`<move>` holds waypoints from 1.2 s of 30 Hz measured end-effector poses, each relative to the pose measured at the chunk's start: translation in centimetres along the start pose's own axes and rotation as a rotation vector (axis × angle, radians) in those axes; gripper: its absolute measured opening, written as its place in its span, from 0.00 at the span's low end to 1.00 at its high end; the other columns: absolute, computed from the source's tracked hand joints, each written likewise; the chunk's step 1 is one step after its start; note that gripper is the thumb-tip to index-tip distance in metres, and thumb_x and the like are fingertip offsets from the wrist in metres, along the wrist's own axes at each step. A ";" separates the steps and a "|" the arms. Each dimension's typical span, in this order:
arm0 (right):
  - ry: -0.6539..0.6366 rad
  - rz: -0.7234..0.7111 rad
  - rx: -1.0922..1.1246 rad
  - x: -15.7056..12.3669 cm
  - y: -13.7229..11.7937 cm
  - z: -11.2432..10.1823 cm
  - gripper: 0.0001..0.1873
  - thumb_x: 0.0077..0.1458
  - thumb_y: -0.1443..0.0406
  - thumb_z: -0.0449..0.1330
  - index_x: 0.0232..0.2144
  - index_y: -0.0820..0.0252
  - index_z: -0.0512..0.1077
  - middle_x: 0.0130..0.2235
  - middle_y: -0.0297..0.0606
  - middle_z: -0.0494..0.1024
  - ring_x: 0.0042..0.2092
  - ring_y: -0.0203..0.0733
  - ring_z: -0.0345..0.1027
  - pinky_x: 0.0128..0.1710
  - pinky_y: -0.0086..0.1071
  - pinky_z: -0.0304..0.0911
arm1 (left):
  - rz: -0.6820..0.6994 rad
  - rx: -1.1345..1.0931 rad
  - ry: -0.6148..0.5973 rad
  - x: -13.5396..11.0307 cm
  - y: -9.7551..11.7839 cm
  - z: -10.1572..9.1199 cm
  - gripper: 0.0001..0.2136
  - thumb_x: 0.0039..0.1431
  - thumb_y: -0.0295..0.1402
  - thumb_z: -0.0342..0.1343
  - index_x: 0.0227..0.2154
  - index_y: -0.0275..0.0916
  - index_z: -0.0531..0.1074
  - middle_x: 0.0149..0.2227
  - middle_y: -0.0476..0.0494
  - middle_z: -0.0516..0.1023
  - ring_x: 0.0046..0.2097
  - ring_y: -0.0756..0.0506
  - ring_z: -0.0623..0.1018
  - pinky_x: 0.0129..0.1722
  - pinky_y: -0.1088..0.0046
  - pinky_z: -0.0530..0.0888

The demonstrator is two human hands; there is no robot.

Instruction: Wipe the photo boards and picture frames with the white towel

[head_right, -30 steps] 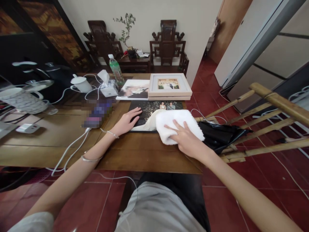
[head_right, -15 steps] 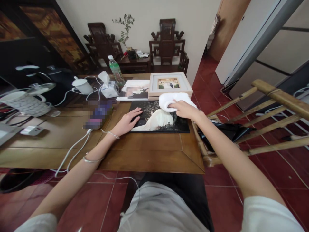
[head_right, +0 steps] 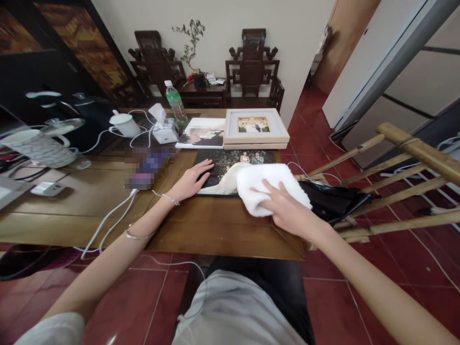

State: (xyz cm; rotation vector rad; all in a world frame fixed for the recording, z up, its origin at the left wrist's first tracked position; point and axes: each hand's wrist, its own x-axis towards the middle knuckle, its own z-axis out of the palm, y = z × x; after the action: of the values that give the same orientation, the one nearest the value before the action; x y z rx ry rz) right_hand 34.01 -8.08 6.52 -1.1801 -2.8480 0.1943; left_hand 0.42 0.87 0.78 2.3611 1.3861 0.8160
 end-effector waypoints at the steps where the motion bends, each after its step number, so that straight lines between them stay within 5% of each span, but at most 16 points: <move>1: -0.007 -0.018 0.008 -0.7 -0.5 0.1 0.36 0.38 0.83 0.46 0.44 0.53 0.78 0.68 0.34 0.60 0.72 0.50 0.35 0.67 0.62 0.43 | -0.001 0.002 -0.001 0.0 0.0 0.0 0.20 0.69 0.38 0.44 0.58 0.37 0.70 0.65 0.36 0.65 0.68 0.39 0.62 0.66 0.49 0.60; 7: -0.115 -0.020 0.071 -0.4 -0.9 -0.8 0.37 0.38 0.82 0.46 0.48 0.59 0.76 0.68 0.39 0.59 0.72 0.53 0.34 0.66 0.64 0.42 | -0.006 0.012 -0.016 0.1 0.1 -0.2 0.20 0.68 0.37 0.45 0.58 0.36 0.69 0.65 0.36 0.65 0.68 0.39 0.62 0.66 0.51 0.60; 17: -0.054 0.161 0.040 10.3 2.6 -2.6 0.38 0.46 0.81 0.48 0.59 0.59 0.69 0.58 0.48 0.74 0.69 0.54 0.48 0.62 0.54 0.55 | 0.029 -0.010 -0.001 0.1 -0.1 -0.4 0.20 0.68 0.38 0.45 0.57 0.35 0.70 0.64 0.35 0.66 0.67 0.39 0.63 0.66 0.50 0.61; 23: 0.015 0.185 0.028 13.3 3.3 -2.5 0.36 0.47 0.81 0.47 0.57 0.59 0.71 0.55 0.49 0.75 0.66 0.54 0.55 0.59 0.51 0.58 | 0.051 0.000 0.007 0.1 0.0 -0.5 0.20 0.68 0.37 0.45 0.57 0.34 0.70 0.64 0.34 0.67 0.67 0.40 0.64 0.67 0.54 0.61; 28: -0.020 0.206 0.033 11.4 1.2 -1.6 0.39 0.46 0.82 0.46 0.59 0.58 0.68 0.60 0.50 0.71 0.69 0.58 0.46 0.61 0.65 0.50 | 0.034 0.006 0.006 0.0 0.1 -0.4 0.20 0.68 0.37 0.44 0.57 0.35 0.70 0.64 0.35 0.67 0.67 0.40 0.64 0.66 0.52 0.61; 36: -0.114 0.007 -0.012 3.6 -4.8 -0.6 0.38 0.42 0.83 0.45 0.54 0.61 0.73 0.70 0.40 0.56 0.71 0.65 0.35 0.61 0.70 0.48 | -0.010 -0.003 0.003 -0.1 0.4 -0.2 0.20 0.68 0.36 0.44 0.57 0.37 0.70 0.65 0.37 0.66 0.68 0.39 0.63 0.66 0.51 0.60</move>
State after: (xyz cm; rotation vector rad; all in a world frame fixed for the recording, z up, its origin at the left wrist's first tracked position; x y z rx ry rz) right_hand 28.20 -8.83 7.77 -1.2191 -2.9475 0.2528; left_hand 0.56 0.59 1.12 2.3499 1.3957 0.8187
